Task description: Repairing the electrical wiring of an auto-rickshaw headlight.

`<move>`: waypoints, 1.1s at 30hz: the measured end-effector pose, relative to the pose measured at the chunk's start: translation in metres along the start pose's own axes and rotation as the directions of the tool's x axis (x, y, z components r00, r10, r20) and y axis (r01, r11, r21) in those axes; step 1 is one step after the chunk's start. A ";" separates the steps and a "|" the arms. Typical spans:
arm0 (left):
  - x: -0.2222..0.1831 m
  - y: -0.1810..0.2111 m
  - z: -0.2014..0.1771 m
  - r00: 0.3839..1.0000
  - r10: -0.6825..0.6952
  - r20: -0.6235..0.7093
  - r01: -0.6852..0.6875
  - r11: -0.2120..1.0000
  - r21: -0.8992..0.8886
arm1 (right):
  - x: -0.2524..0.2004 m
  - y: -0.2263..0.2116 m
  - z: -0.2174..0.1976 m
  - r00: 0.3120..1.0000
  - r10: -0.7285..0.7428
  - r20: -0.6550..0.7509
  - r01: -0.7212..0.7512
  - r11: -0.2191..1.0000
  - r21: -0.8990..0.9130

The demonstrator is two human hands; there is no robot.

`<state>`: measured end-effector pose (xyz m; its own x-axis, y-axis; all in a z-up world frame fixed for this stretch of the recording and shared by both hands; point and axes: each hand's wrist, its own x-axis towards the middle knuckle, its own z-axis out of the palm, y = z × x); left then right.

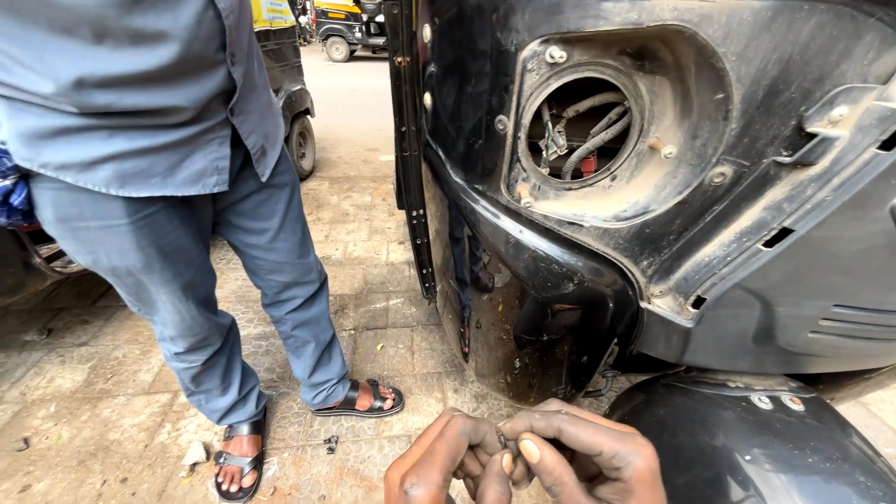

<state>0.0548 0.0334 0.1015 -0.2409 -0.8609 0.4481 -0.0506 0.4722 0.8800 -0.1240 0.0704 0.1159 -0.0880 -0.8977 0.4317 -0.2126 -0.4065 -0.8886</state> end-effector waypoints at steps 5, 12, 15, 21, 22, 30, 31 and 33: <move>-0.005 0.010 0.000 0.998 0.066 0.011 -0.066 0.998 -0.007 | -0.002 -0.007 -0.001 0.995 -0.082 0.058 0.083 0.997 -0.006; -0.011 0.008 0.000 0.924 0.382 -0.011 -0.359 0.879 0.314 | -0.005 -0.025 0.000 0.966 -0.239 0.093 0.256 0.917 -0.305; -0.011 0.009 -0.002 0.948 0.314 0.060 -0.317 0.902 0.293 | -0.004 -0.032 0.000 0.953 -0.281 0.114 0.303 0.888 -0.346; -0.006 0.003 0.001 0.929 0.343 0.139 -0.368 0.896 0.250 | -0.005 -0.030 0.000 0.960 -0.269 0.072 0.277 0.888 -0.367; -0.004 0.002 0.002 0.921 0.345 0.179 -0.380 0.896 0.231 | -0.005 -0.028 -0.002 0.961 -0.269 0.058 0.271 0.887 -0.375; -0.003 0.024 0.011 0.996 0.073 -0.051 -0.069 0.995 0.072 | -0.005 -0.036 -0.004 0.992 -0.123 -0.012 0.121 0.988 -0.098; -0.003 0.026 0.012 0.987 0.145 -0.075 -0.141 0.988 0.063 | -0.005 -0.036 -0.006 0.975 -0.224 -0.013 0.219 0.963 -0.155; -0.001 0.037 0.010 0.992 0.100 -0.078 -0.094 0.992 0.080 | -0.002 -0.047 -0.004 0.962 -0.273 -0.029 0.262 0.945 -0.196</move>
<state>0.0437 0.0539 0.1317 -0.1687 -0.8214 0.5449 -0.1054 0.5646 0.8186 -0.1174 0.0917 0.1572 -0.0546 -0.7473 0.6622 -0.4144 -0.5864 -0.6959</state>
